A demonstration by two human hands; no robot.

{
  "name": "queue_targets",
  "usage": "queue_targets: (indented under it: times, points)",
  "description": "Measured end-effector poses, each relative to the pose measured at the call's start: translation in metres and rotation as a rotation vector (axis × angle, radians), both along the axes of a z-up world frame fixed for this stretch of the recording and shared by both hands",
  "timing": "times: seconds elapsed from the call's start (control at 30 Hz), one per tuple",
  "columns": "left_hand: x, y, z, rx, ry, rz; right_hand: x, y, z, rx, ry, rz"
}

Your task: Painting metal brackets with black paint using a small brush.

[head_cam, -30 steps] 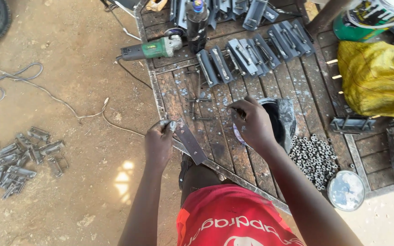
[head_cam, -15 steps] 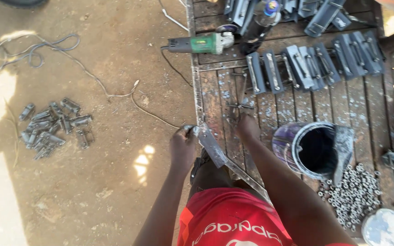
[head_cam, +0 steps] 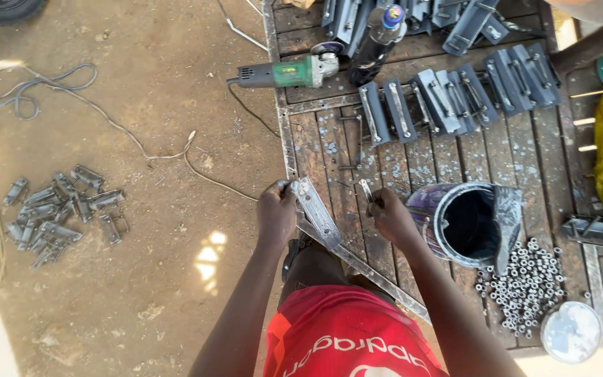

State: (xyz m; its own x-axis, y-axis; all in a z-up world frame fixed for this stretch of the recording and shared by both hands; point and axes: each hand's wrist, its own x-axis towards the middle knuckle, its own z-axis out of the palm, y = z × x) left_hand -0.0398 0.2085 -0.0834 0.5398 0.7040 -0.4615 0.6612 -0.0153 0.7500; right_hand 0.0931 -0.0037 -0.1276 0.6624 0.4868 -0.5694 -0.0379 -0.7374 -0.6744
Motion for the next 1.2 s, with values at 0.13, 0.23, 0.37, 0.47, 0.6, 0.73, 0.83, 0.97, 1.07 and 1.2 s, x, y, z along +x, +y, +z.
queue_targets:
  times: [0.13,0.23,0.37,0.47,0.6,0.73,0.83,0.97,1.07,1.2]
  points:
    - [0.011,-0.015,-0.002,0.007,-0.04,-0.018,-0.024,-0.031,0.072,0.264,0.187,-0.251]
    - [0.019,-0.04,0.01,-0.015,-0.07,0.003,-0.035,-0.063,0.08,0.511,0.181,-0.295]
    - [0.027,-0.057,-0.001,0.039,-0.121,-0.017,-0.039,-0.084,0.079,0.656,0.098,-0.209]
    - [0.029,-0.075,-0.002,0.092,-0.109,-0.042,-0.043,-0.097,0.084,0.7,0.101,-0.18]
    - [0.031,-0.099,0.021,0.111,-0.052,-0.086,-0.048,-0.11,0.097,0.701,0.094,-0.157]
    - [0.033,-0.123,0.032,0.142,-0.042,-0.101,-0.044,-0.126,0.096,0.685,0.099,-0.099]
    - [0.033,-0.135,0.041,0.136,-0.05,-0.092,-0.044,-0.135,0.102,0.665,0.101,-0.067]
    - [0.029,-0.151,0.067,0.145,-0.044,-0.105,-0.047,-0.144,0.103,0.654,0.104,-0.026]
    - [0.026,-0.157,0.069,0.161,-0.048,-0.114,-0.05,-0.149,0.113,0.657,0.105,-0.018]
    - [0.022,-0.171,0.084,0.143,-0.059,-0.088,-0.052,-0.155,0.118,0.659,0.106,-0.009]
